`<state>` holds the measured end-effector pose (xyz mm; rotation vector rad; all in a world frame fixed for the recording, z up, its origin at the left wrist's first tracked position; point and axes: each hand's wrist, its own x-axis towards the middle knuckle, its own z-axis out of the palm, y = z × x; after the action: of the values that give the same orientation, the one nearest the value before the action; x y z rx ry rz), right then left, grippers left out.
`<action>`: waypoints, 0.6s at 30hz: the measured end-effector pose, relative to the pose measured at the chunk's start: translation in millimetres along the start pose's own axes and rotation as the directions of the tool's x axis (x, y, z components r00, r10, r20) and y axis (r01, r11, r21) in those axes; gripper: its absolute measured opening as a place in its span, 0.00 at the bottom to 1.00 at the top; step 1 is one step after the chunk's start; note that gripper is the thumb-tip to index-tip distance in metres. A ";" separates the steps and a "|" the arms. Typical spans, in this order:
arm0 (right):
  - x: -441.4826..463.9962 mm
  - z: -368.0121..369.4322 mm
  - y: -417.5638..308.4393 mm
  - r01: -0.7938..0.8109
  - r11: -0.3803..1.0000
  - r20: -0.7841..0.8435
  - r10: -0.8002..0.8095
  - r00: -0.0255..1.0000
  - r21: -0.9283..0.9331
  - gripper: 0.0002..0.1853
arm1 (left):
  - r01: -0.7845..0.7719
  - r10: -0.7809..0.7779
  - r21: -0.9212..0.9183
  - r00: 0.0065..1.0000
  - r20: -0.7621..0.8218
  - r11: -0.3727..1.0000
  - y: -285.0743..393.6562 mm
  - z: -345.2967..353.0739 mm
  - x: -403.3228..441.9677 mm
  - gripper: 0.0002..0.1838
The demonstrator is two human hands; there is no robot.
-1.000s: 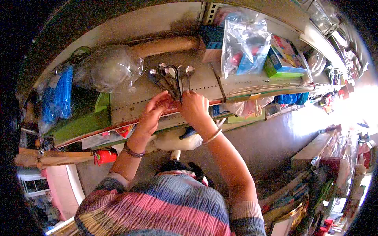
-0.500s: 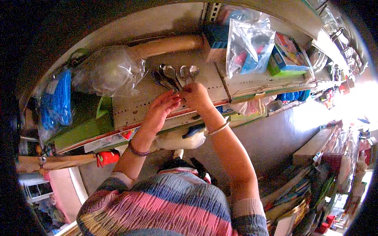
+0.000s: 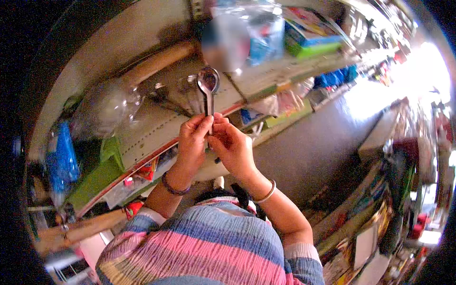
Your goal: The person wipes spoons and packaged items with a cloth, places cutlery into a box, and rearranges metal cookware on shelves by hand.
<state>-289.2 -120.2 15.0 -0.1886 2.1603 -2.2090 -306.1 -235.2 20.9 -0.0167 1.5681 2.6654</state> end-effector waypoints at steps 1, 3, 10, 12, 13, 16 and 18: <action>-7.9 -12.8 -1.1 -0.013 0.999 -0.018 0.013 1.000 -0.032 0.09 | 0.017 -0.018 0.018 0.999 0.032 1.000 -5.7 10.8 -0.5 0.10; -22.2 -35.5 -9.4 0.060 0.976 -0.090 -0.080 0.993 -0.208 0.08 | 0.048 -0.053 0.056 0.994 0.098 0.997 -17.3 33.1 -4.8 0.09; -104.8 -126.3 -29.0 -0.012 0.819 -0.411 -0.276 0.869 -0.574 0.09 | 0.097 -0.191 0.302 0.935 0.300 0.948 -65.3 107.1 -25.7 0.09; -122.0 -158.2 -22.5 0.011 0.944 -0.642 -0.232 0.731 -0.329 0.09 | 0.120 -0.311 0.434 0.862 0.401 0.893 -74.5 131.5 -42.0 0.09; -131.5 -174.3 -22.5 0.062 0.977 -0.720 -0.192 0.667 -0.203 0.09 | 0.140 -0.370 0.458 0.806 0.462 0.878 -85.0 142.7 -51.3 0.09; -171.8 -211.2 -16.5 0.110 0.991 -0.820 -0.126 0.559 -0.078 0.06 | 0.172 -0.496 0.530 0.659 0.565 0.831 -111.3 176.1 -85.4 0.09; -202.2 -225.0 -17.1 0.118 0.992 -0.858 -0.096 0.504 -0.042 0.05 | 0.192 -0.520 0.527 0.613 0.594 0.828 -123.3 197.7 -104.3 0.09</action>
<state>-114.5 127.4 16.8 1.0769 2.5336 -2.7565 -192.9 -6.5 12.9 0.5901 1.5554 1.6287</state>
